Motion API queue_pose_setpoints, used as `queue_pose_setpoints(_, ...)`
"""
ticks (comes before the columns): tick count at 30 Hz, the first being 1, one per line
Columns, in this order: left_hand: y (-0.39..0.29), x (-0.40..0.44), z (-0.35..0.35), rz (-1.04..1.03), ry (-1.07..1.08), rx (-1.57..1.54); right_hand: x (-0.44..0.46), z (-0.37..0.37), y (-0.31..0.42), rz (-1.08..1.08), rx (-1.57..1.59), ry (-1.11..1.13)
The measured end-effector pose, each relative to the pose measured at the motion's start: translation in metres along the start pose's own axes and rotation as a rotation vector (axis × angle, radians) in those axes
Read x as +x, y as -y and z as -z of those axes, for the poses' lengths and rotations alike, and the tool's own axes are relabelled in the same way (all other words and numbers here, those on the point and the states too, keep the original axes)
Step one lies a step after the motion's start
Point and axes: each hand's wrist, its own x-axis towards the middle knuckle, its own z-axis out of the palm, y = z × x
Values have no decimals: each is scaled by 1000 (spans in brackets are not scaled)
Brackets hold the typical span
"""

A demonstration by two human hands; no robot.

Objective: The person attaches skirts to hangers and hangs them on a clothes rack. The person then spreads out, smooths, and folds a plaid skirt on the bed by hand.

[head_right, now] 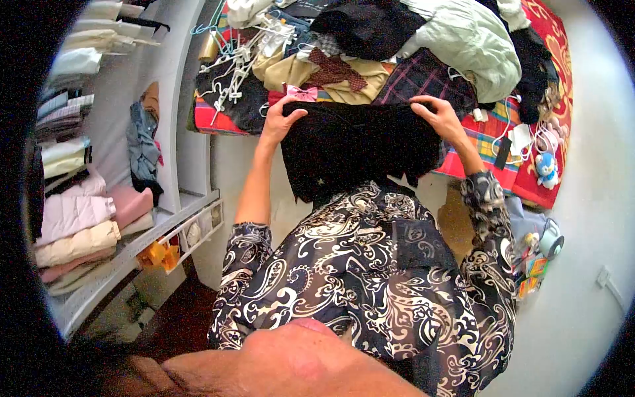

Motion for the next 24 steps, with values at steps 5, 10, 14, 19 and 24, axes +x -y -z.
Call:
queue_pose_setpoints(5, 21, 4, -4, -176, 39, 210, 26, -17, -33, 102, 13, -36)
queue_pose_setpoints(10, 29, -16, -14, -158, 28, 353, 19, -31, -31, 300, -153, 30)
queue_pose_setpoints(14, 25, -18, -15, -81, 191, 507, 17, -35, -20, 345, -396, 111)
queue_pose_setpoints(19, 24, -12, -14, -192, 209, 566, 15, -29, -22, 439, -481, 102)
queue_pose_setpoints(24, -1, -7, -13, -232, 276, 609, 7, -25, -14, 403, -665, 150)
